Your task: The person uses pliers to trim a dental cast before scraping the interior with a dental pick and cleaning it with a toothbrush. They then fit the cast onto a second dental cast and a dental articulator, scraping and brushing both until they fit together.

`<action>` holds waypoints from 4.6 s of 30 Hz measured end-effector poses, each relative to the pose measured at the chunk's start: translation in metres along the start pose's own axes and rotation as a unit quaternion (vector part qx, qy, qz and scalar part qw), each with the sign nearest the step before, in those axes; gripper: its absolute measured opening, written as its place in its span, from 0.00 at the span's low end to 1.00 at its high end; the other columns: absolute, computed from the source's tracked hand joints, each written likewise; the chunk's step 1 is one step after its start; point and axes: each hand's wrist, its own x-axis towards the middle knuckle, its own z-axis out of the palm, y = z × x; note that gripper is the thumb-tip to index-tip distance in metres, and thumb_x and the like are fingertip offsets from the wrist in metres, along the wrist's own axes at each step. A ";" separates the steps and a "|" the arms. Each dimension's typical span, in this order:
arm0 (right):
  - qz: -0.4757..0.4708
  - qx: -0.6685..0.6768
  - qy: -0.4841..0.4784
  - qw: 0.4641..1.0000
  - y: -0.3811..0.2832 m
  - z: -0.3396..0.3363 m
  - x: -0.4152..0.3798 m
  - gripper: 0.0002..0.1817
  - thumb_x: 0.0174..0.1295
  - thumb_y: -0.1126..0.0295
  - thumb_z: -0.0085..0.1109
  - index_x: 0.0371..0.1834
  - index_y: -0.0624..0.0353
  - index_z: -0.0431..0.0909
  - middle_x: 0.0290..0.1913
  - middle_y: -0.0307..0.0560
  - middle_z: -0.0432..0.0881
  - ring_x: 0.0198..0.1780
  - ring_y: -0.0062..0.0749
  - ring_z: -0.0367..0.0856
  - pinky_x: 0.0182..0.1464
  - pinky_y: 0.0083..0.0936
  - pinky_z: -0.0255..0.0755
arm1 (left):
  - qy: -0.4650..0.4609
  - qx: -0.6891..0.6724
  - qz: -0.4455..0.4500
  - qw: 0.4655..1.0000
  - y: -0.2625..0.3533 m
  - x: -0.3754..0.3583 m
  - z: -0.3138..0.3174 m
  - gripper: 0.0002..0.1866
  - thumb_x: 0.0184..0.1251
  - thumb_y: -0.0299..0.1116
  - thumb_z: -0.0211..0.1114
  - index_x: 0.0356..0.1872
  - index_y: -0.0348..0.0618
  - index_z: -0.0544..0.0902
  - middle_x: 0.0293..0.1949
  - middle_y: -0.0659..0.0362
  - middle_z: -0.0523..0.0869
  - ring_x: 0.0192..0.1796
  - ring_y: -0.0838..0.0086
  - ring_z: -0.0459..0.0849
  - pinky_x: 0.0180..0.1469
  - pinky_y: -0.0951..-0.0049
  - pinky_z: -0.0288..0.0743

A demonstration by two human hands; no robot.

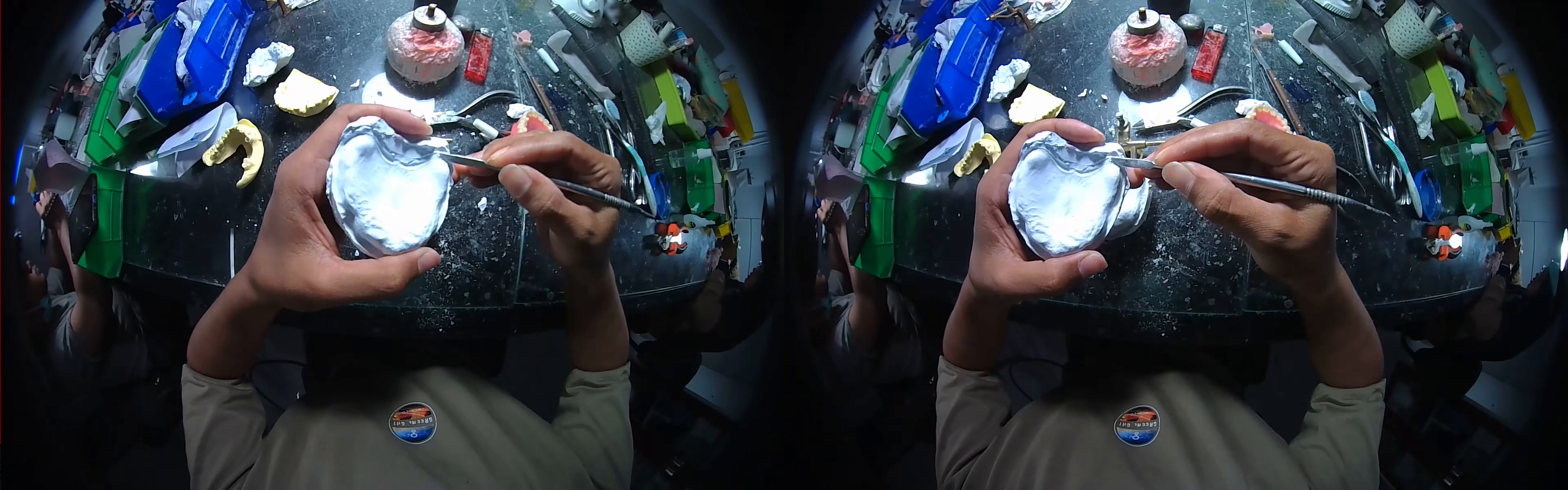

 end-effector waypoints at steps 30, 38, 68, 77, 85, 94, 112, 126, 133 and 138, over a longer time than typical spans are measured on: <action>0.018 0.017 0.009 1.000 0.002 0.005 0.001 0.07 0.61 0.79 0.61 0.40 0.70 0.83 0.38 0.52 0.87 0.41 0.29 0.87 0.47 0.22 0.81 | 0.012 0.042 -0.005 0.999 0.001 0.000 0.001 0.38 0.40 0.27 0.74 0.58 0.29 0.70 0.47 0.51 0.82 0.52 0.72 0.83 0.58 0.75 0.74; 0.046 0.012 -0.027 0.999 0.003 -0.007 0.001 0.07 0.61 0.77 0.63 0.40 0.70 0.83 0.36 0.53 0.87 0.40 0.30 0.88 0.44 0.22 0.82 | -0.004 -0.014 -0.035 0.999 0.004 -0.001 0.001 0.34 0.42 0.26 0.75 0.55 0.32 0.73 0.48 0.56 0.78 0.50 0.78 0.79 0.54 0.78 0.72; -0.149 -0.141 0.315 0.926 -0.052 -0.120 -0.004 0.21 0.65 0.73 0.36 0.56 0.69 0.72 0.48 0.57 0.83 0.27 0.21 0.76 0.30 0.15 0.68 | 0.021 0.002 -0.117 0.993 0.011 0.004 -0.002 0.36 0.39 0.33 0.74 0.55 0.32 0.73 0.43 0.51 0.85 0.47 0.72 0.85 0.55 0.73 0.76; 0.109 -0.677 0.205 0.699 -0.016 -0.198 -0.049 0.10 0.56 0.67 0.68 0.39 0.56 0.84 0.37 0.48 0.82 0.41 0.43 0.83 0.44 0.32 0.73 | 0.026 -0.043 -0.060 0.997 0.011 0.004 0.002 0.29 0.44 0.25 0.73 0.52 0.36 0.73 0.40 0.58 0.83 0.43 0.79 0.82 0.47 0.79 0.76; 0.207 -0.611 0.159 0.747 -0.022 -0.210 -0.060 0.07 0.58 0.71 0.65 0.32 0.65 0.79 0.31 0.52 0.83 0.36 0.42 0.83 0.38 0.33 0.71 | 0.037 -0.038 -0.035 0.998 0.005 0.005 0.002 0.31 0.43 0.27 0.75 0.52 0.37 0.73 0.41 0.57 0.82 0.43 0.79 0.82 0.47 0.79 0.77; 0.122 -0.655 0.244 0.704 -0.023 -0.246 -0.100 0.15 0.72 0.62 0.53 0.37 0.65 0.76 0.24 0.49 0.76 0.25 0.30 0.74 0.30 0.28 0.67 | 0.032 -0.024 -0.022 0.999 0.007 0.005 -0.001 0.35 0.42 0.33 0.76 0.55 0.33 0.72 0.43 0.50 0.84 0.48 0.71 0.85 0.55 0.72 0.77; 0.126 -0.027 -0.101 0.987 -0.048 0.000 -0.046 0.18 0.68 0.57 0.59 0.46 0.63 0.80 0.20 0.33 0.77 0.21 0.09 0.70 0.22 0.14 0.61 | 0.056 0.084 0.080 0.992 0.002 0.003 0.008 0.33 0.43 0.27 0.76 0.54 0.36 0.72 0.40 0.56 0.83 0.43 0.78 0.83 0.47 0.79 0.77; 0.193 -0.304 0.000 0.933 -0.059 0.012 -0.033 0.14 0.70 0.68 0.56 0.33 0.68 0.82 0.13 0.36 0.69 0.18 0.11 0.62 0.20 0.20 0.56 | 0.071 0.194 0.112 0.972 0.004 0.002 0.008 0.34 0.42 0.28 0.76 0.54 0.35 0.72 0.38 0.55 0.84 0.40 0.76 0.85 0.45 0.77 0.79; 0.180 -0.262 -0.078 0.945 -0.059 0.009 -0.041 0.12 0.69 0.70 0.54 0.32 0.67 0.81 0.17 0.39 0.77 0.19 0.14 0.70 0.22 0.21 0.63 | 0.081 0.189 0.126 0.971 0.005 0.002 0.010 0.33 0.41 0.29 0.77 0.52 0.36 0.74 0.38 0.56 0.84 0.40 0.77 0.84 0.45 0.78 0.78; 0.192 -0.122 -0.052 0.972 -0.064 0.012 -0.043 0.19 0.73 0.61 0.52 0.29 0.65 0.81 0.12 0.30 0.67 0.16 0.09 0.60 0.19 0.17 0.52 | 0.080 0.184 0.117 0.973 0.007 0.001 0.009 0.34 0.40 0.30 0.78 0.52 0.36 0.74 0.39 0.55 0.83 0.41 0.76 0.84 0.45 0.77 0.79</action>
